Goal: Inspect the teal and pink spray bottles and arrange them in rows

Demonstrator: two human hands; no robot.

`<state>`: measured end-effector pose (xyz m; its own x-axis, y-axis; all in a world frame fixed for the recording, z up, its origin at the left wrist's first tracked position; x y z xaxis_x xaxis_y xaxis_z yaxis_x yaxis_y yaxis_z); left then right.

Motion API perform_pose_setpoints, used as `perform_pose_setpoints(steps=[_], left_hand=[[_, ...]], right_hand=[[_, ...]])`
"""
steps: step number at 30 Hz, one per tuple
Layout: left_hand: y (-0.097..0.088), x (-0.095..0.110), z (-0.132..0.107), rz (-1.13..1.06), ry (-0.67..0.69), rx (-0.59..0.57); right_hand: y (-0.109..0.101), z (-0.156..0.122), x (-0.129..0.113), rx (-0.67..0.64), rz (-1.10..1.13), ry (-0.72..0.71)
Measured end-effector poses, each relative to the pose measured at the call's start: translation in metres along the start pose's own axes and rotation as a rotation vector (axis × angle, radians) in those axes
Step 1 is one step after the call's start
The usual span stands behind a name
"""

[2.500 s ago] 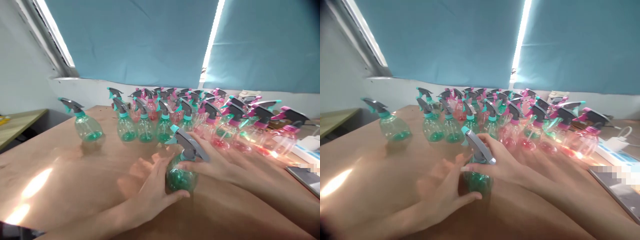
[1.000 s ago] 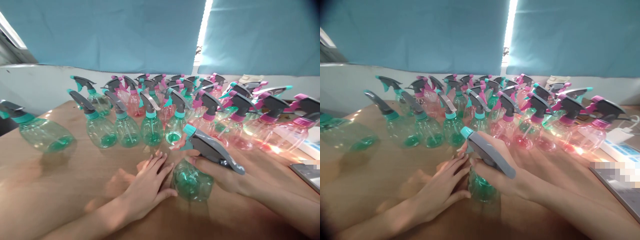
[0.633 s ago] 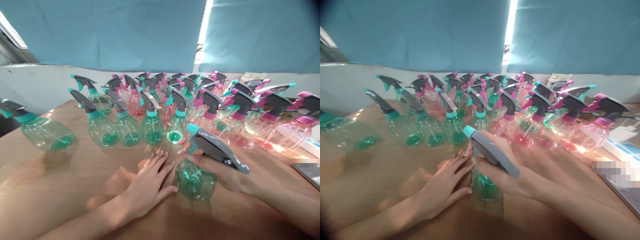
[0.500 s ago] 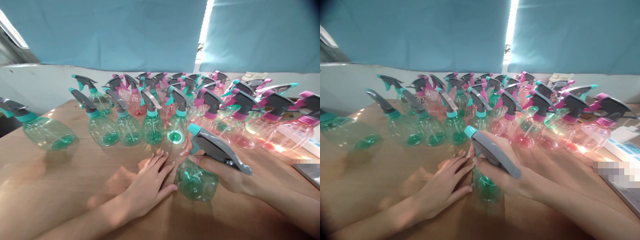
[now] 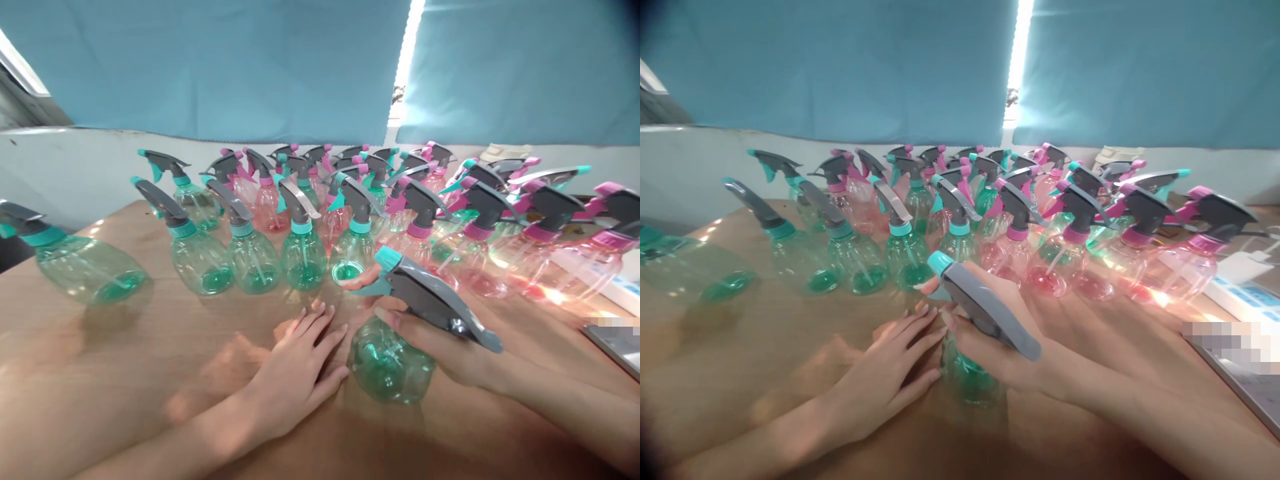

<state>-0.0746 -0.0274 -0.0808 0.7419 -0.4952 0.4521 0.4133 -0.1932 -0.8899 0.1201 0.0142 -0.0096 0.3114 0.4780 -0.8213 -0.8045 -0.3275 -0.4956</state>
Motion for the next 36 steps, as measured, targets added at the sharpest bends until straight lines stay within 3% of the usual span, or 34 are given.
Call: perform_pose_setpoints(steps=[12,36], left_hand=[[0.000,0.000,0.001,0.032,0.000,-0.017],[-0.001,0.002,0.002,0.083,-0.003,-0.027]], right_hand=[[-0.001,-0.001,0.010,-0.021,0.092,0.069],[0.001,-0.002,0.001,-0.016,0.069,0.013]])
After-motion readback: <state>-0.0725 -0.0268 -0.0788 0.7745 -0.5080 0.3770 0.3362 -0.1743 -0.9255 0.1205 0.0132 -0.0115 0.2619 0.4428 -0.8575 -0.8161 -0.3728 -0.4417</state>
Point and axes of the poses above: each hand's wrist, its own z-axis towards the middle knuckle, its own y-axis out of the palm, x = y × z, the point moved 2 cm from there along z, towards the middle knuckle, and after that the axes turned 6 degrees about -z, right-handed, at the moved point
